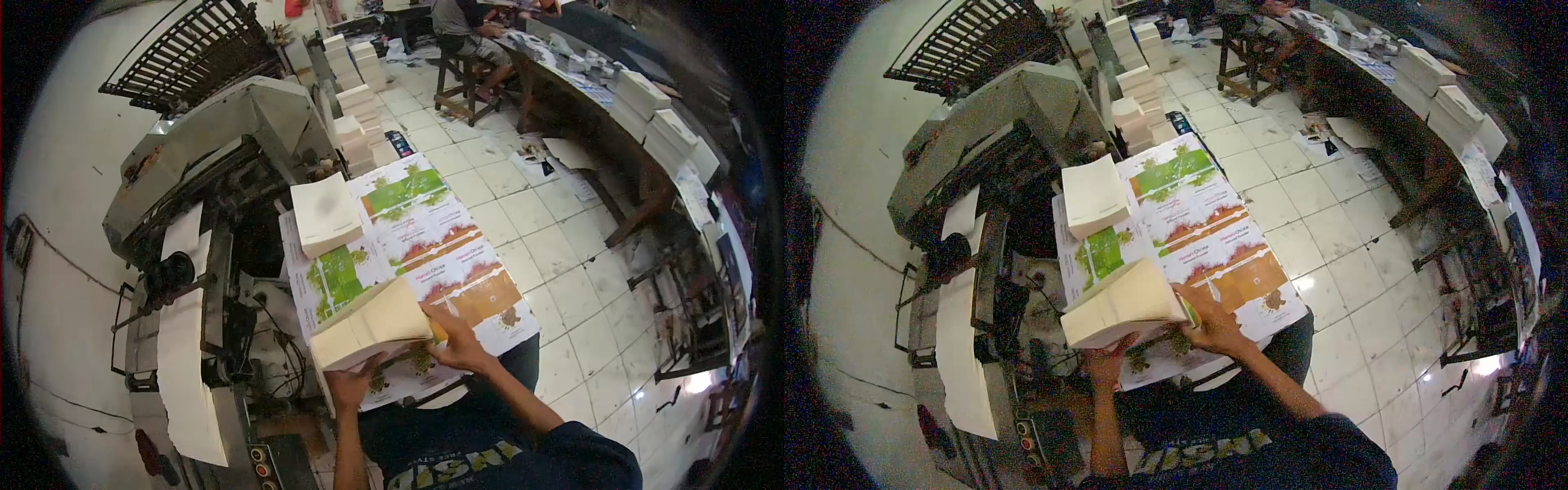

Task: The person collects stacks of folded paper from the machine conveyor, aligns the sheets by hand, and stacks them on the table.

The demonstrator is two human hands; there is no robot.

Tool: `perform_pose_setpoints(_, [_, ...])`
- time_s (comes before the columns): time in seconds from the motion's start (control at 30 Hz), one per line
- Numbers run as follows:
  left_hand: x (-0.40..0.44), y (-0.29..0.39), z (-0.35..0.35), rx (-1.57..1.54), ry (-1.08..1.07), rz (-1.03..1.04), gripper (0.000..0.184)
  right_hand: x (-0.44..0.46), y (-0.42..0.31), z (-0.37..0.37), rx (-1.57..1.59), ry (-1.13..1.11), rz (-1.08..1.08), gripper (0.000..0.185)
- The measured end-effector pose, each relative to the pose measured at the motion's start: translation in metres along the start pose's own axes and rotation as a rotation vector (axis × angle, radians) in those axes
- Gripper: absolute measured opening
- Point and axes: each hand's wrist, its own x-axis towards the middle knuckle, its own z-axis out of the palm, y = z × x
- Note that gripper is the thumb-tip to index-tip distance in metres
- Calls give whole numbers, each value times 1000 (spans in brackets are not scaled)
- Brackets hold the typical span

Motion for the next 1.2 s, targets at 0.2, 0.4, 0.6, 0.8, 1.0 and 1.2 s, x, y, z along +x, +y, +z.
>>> perform_pose_setpoints(0.2, [-26,-13,1,65,176,-71,49,-3,-37,12,233,-7,46,96])
perform_pose_setpoints(0.4, [-21,-1,4,-138,104,-3,51,-1,-36,14,228,-18,63,94])
perform_pose_setpoints(0.6, [-7,-67,-25,233,214,294,56,19,-7,-1,89,-50,69,98])
perform_pose_setpoints(0.8, [15,34,-17,-40,19,166,45,37,-40,-32,39,-256,187,89])
perform_pose_setpoints(1.0, [40,32,9,-111,-261,-347,54,26,-27,-41,615,22,560,74])
perform_pose_setpoints(1.2, [141,45,6,508,-39,210,61,19,-23,-72,288,113,633,59])
